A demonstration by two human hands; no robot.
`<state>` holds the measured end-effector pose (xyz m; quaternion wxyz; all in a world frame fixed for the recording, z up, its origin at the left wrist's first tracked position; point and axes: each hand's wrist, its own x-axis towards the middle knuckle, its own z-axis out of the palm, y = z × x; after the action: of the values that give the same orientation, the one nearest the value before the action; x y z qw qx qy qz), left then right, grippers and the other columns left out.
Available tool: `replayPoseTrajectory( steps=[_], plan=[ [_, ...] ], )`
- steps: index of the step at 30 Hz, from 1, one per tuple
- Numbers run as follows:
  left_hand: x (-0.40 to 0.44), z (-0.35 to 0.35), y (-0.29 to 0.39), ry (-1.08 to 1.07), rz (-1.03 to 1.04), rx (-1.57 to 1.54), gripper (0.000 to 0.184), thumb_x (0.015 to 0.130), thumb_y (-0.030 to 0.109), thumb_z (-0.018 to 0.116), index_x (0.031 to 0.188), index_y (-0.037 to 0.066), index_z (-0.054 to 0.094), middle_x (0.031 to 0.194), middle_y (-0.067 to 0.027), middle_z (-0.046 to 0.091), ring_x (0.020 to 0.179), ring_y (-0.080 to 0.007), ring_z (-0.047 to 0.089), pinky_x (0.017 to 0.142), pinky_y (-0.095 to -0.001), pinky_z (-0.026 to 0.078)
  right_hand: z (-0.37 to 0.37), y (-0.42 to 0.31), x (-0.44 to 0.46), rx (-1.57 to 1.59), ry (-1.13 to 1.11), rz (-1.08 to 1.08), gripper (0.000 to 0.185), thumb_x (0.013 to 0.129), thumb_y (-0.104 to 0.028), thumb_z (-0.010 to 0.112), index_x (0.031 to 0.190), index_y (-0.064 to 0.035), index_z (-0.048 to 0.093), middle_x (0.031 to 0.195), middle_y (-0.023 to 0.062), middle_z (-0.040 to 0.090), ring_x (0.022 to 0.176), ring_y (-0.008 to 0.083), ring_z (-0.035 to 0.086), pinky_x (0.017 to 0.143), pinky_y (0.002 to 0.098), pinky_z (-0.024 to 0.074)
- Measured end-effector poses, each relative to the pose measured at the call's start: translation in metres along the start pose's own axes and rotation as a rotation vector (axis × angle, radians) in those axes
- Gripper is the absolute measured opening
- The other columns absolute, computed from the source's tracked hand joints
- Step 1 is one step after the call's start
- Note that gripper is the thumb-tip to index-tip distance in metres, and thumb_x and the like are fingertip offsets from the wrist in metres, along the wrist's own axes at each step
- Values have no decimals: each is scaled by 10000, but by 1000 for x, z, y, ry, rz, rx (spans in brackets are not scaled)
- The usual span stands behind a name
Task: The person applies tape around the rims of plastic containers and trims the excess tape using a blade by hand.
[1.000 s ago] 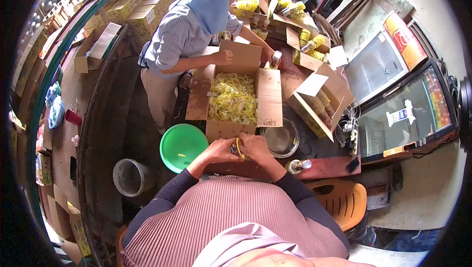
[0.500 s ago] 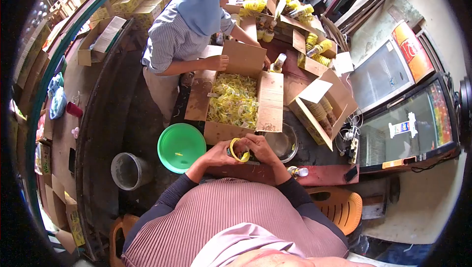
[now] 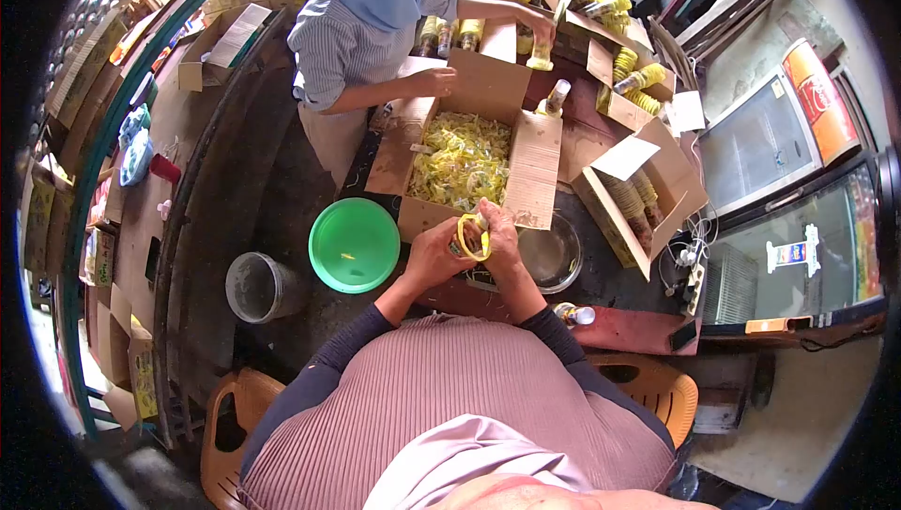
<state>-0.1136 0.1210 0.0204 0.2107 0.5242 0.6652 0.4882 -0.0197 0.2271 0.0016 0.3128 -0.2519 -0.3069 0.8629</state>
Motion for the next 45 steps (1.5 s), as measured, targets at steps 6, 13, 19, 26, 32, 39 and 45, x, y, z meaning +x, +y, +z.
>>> replayPoseTrajectory(
  steps=[6,13,19,26,32,39,45],
  plan=[
    [-1,24,6,206,8,191,423,643,224,813,980,92,594,913,-65,664,820,-235,667,695,-340,527,-25,16,21,48,176,-35,170,964,-241,506,891,-93,547,749,-2,540,656,109,556,589,264,478],
    [14,32,-17,308,-17,295,437,644,256,791,984,68,593,917,-91,636,825,-288,642,684,-375,519,-24,20,46,-140,385,-92,237,966,-293,499,862,-88,555,706,9,538,640,104,528,572,248,439],
    [1,30,-19,361,39,403,513,631,282,796,1027,60,557,884,-104,594,808,-296,622,699,-396,507,-75,-35,98,-17,524,-466,340,992,-367,417,861,-84,552,618,-14,491,476,93,435,447,242,380],
    [-4,14,-29,294,55,243,669,643,189,813,1175,54,429,973,-105,567,880,-258,568,780,-371,480,-59,-24,99,-627,150,-311,246,992,-214,444,919,-13,564,811,98,643,714,187,680,593,287,553],
    [-13,6,-29,248,43,125,610,642,180,821,1100,63,436,957,-153,573,903,-338,596,749,-400,493,-62,-8,102,-1015,70,-212,211,951,-181,492,1009,-5,593,861,103,643,759,197,657,657,285,523],
    [-15,0,-34,240,-54,108,619,656,219,829,1106,62,433,992,-168,584,914,-372,605,751,-430,500,-53,-13,116,-1551,161,-333,351,928,-367,470,1051,-85,640,1195,185,550,1053,367,539,875,409,437],
    [-13,-6,-28,155,6,19,630,668,203,801,1161,42,442,1062,-171,552,978,-354,567,834,-395,472,-67,-7,127,-1733,35,-235,444,885,-399,501,1251,-157,566,1346,174,441,1248,350,387,1023,506,297]
  ],
)
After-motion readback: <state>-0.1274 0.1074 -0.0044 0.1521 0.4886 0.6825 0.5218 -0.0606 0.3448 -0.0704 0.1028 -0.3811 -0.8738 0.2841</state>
